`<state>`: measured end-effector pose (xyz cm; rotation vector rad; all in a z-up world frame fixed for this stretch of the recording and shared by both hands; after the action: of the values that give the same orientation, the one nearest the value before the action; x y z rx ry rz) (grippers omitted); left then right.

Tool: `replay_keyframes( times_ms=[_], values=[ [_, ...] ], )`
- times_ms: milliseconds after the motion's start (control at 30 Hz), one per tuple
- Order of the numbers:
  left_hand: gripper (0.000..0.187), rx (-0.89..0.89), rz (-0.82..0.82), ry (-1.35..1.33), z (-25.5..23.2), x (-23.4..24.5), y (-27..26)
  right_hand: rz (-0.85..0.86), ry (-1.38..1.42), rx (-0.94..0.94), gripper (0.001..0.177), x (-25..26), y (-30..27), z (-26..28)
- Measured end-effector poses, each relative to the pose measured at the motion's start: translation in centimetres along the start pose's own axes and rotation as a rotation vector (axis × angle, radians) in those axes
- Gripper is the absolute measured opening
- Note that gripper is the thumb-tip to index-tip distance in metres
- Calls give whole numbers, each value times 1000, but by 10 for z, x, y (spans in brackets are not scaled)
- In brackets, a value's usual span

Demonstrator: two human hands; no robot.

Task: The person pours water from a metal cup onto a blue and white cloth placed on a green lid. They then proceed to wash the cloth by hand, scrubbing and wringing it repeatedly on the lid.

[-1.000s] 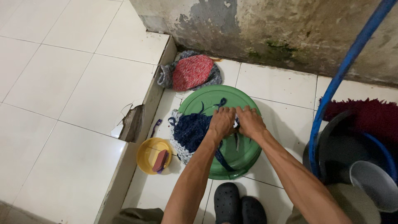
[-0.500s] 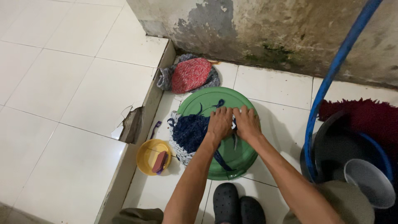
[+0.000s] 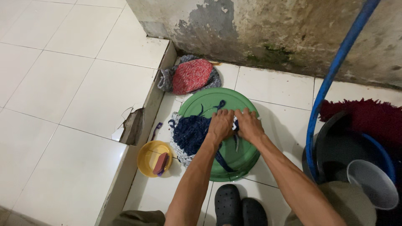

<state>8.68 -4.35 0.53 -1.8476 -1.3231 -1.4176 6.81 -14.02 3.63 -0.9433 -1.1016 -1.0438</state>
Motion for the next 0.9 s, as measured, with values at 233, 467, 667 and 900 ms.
replay_keyframes(
  times_ms=[233, 467, 667, 900],
  values=[
    [63, 48, 177, -51, -3, 8, 8, 113, 1, -38, 60, -8, 13, -5],
    [56, -13, 17, 1, 2, 1, 0, -10, 9, 17, 65, 2, 3, -2],
    [79, -14, -77, -53, -15, 37, -16, -133, -2, 22, 76, 5, -6, 0],
    [86, 92, -156, -6, -11, 86, -47, -2, -38, -65, 107, 22, -16, 4]
  ],
)
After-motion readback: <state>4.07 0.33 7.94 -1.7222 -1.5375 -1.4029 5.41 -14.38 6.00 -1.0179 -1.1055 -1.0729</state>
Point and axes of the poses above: each hand's wrist, its own y-axis towards the middle knuckle, its own x-axis out of the back of the hand, z = x × y, the point moved 8 cm from there along y, towards the middle knuckle, and after that the axes turned 7 degrees about -y, right-handed, at the moved point
